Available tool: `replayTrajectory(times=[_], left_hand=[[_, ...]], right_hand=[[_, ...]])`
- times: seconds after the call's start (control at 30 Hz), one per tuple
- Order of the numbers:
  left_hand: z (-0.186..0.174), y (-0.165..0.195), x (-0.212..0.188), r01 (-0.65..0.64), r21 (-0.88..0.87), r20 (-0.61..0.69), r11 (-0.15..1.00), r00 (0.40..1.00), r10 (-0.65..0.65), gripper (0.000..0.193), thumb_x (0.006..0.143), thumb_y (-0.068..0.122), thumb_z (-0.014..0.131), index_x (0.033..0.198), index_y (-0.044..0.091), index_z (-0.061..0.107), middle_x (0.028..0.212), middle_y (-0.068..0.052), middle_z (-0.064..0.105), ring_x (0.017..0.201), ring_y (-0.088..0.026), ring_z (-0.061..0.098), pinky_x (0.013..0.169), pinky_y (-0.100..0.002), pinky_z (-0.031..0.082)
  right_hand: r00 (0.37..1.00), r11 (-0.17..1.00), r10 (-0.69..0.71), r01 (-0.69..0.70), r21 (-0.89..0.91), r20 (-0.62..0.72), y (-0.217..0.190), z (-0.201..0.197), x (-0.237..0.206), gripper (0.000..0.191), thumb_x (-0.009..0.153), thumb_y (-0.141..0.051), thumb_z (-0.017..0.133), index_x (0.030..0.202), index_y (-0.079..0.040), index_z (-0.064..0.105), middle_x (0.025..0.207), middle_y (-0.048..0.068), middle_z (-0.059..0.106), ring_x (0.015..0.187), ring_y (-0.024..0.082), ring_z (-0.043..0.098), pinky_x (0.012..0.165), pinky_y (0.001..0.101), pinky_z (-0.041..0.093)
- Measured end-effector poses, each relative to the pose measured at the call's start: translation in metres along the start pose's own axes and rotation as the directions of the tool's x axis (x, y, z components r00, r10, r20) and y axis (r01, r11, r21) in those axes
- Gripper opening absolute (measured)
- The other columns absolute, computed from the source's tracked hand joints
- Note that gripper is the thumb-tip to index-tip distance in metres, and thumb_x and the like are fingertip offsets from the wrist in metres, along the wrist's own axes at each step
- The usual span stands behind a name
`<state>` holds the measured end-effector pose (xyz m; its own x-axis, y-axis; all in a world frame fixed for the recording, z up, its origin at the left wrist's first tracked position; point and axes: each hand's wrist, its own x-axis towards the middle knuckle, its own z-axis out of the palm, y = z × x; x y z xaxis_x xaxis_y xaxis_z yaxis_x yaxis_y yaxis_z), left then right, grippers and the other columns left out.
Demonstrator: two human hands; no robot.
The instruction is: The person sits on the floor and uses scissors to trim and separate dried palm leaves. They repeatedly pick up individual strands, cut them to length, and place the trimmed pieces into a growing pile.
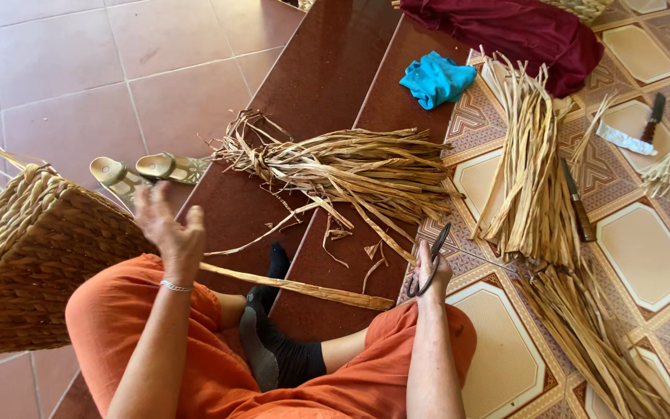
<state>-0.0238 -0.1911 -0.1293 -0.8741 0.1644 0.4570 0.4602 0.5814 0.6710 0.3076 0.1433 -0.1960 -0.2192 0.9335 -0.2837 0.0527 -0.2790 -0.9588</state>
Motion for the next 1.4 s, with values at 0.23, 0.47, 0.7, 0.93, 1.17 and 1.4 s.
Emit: replayTrajectory(times=[0.23, 0.47, 0.7, 0.93, 1.17, 1.4], left_hand=[[0.104, 0.064, -0.018, -0.230, -0.145, 0.426, 0.962, 0.864, 0.270, 0.021, 0.092, 0.012, 0.073, 0.113, 0.009, 0.074, 0.121, -0.011, 0.071, 0.117, -0.027, 0.062, 0.104, -0.038, 0.049], [0.209, 0.124, -0.019, -0.408, -0.024, 0.624, 0.913, 0.707, 0.332, 0.046, 0.093, 0.018, 0.064, 0.138, 0.013, 0.057, 0.146, -0.006, 0.054, 0.136, -0.032, 0.043, 0.108, -0.060, 0.030], [0.238, 0.137, -0.020, -0.597, 0.085, 0.717, 0.798, 0.593, 0.367, 0.030, 0.086, 0.017, 0.069, 0.115, 0.015, 0.066, 0.115, -0.006, 0.063, 0.122, -0.028, 0.050, 0.113, -0.067, 0.021], [0.219, 0.119, -0.038, -0.455, -0.272, 0.521, 0.848, 0.671, 0.528, 0.010, 0.093, 0.016, 0.070, 0.099, 0.009, 0.072, 0.097, -0.009, 0.066, 0.100, -0.028, 0.062, 0.092, -0.045, 0.047], [0.195, 0.144, -0.065, -0.396, -0.399, 0.518, 0.827, 0.647, 0.559, 0.003, 0.095, 0.009, 0.072, 0.094, 0.010, 0.075, 0.083, -0.003, 0.066, 0.074, -0.018, 0.058, 0.059, -0.033, 0.049], [0.154, 0.182, -0.130, -0.651, -0.441, 0.458, 0.617, 0.428, 0.779, 0.014, 0.087, 0.010, 0.075, 0.101, 0.012, 0.073, 0.091, -0.004, 0.063, 0.087, -0.019, 0.057, 0.072, -0.032, 0.049]], right_hand=[[0.991, 0.930, -0.064, 0.101, -0.353, 0.115, 0.004, 0.023, 0.006, 0.063, 0.083, -0.060, 0.075, 0.119, -0.009, 0.063, 0.070, -0.004, 0.056, 0.053, 0.005, 0.052, 0.048, 0.0219, 0.044], [0.907, 0.608, 0.008, 0.330, -0.722, 0.421, 0.008, 0.032, -0.029, 0.072, 0.075, -0.050, 0.081, 0.133, -0.012, 0.061, 0.077, 0.005, 0.064, 0.066, 0.017, 0.062, 0.058, 0.0313, 0.052], [0.749, 0.252, 0.281, 0.545, -0.799, 0.600, 0.016, 0.047, -0.054, 0.063, 0.084, -0.011, 0.076, 0.142, -0.015, 0.052, 0.116, 0.009, 0.064, 0.109, 0.023, 0.062, 0.102, 0.0453, 0.046], [0.727, 0.183, 0.180, 0.637, -0.749, 0.662, 0.042, 0.055, -0.054, 0.067, 0.080, 0.010, 0.065, 0.142, -0.010, 0.050, 0.141, 0.018, 0.051, 0.132, 0.033, 0.048, 0.116, 0.0558, 0.028], [0.744, 0.216, 0.018, 0.649, -0.729, 0.668, 0.045, 0.056, -0.056, 0.052, 0.088, 0.009, 0.056, 0.136, -0.010, 0.063, 0.134, 0.021, 0.055, 0.125, 0.035, 0.054, 0.110, 0.0485, 0.044], [0.879, 0.533, 0.216, 0.259, -0.806, 0.426, 0.037, 0.082, -0.049, 0.038, 0.104, -0.020, 0.056, 0.137, -0.005, 0.047, 0.132, 0.020, 0.052, 0.115, 0.031, 0.062, 0.103, 0.0450, 0.053]])
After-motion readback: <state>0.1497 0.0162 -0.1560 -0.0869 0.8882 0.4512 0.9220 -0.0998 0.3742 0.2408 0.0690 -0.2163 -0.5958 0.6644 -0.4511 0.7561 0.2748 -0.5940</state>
